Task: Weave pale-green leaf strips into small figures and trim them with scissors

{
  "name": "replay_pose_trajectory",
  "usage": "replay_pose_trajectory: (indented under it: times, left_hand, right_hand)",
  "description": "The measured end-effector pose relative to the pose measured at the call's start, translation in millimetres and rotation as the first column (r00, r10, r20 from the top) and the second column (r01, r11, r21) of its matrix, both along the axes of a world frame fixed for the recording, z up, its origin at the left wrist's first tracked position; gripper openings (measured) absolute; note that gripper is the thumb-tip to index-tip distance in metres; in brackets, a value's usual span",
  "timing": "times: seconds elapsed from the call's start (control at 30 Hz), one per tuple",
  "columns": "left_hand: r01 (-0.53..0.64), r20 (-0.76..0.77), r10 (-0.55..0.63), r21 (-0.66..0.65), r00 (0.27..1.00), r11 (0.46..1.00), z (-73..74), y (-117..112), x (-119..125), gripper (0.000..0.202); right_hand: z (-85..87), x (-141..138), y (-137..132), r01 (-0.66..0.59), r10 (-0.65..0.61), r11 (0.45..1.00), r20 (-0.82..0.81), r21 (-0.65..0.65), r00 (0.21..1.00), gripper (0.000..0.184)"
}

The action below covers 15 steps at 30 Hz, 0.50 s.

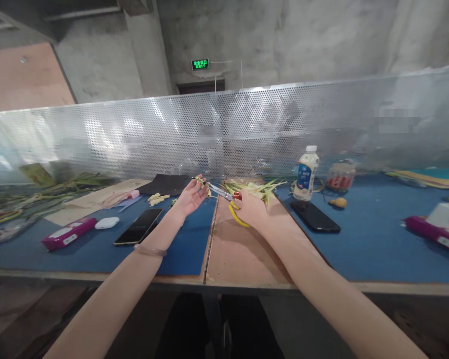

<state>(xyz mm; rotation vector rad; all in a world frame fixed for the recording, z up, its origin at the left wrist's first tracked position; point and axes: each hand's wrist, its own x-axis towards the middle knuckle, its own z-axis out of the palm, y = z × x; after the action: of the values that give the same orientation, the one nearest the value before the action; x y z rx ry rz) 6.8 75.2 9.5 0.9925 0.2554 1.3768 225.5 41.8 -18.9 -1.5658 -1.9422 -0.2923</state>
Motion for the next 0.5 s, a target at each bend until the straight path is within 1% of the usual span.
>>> replay_pose_trajectory:
  times: [0.37,0.5]
  left_hand:
    - [0.008,0.000,-0.008,-0.003,1.000,1.000,-2.4,3.3,-0.6,0.024]
    - [0.011,0.011,-0.011,0.004,1.000,1.000,-2.3,3.5,-0.9,0.024]
  right_hand:
    - [-5.8,2.9,7.0,-0.005,0.006,1.000,-0.047,0.017,0.999,0.032]
    - [-9.2,5.4,11.2,-0.004,0.008,0.999,-0.093,0.037,0.996,0.032]
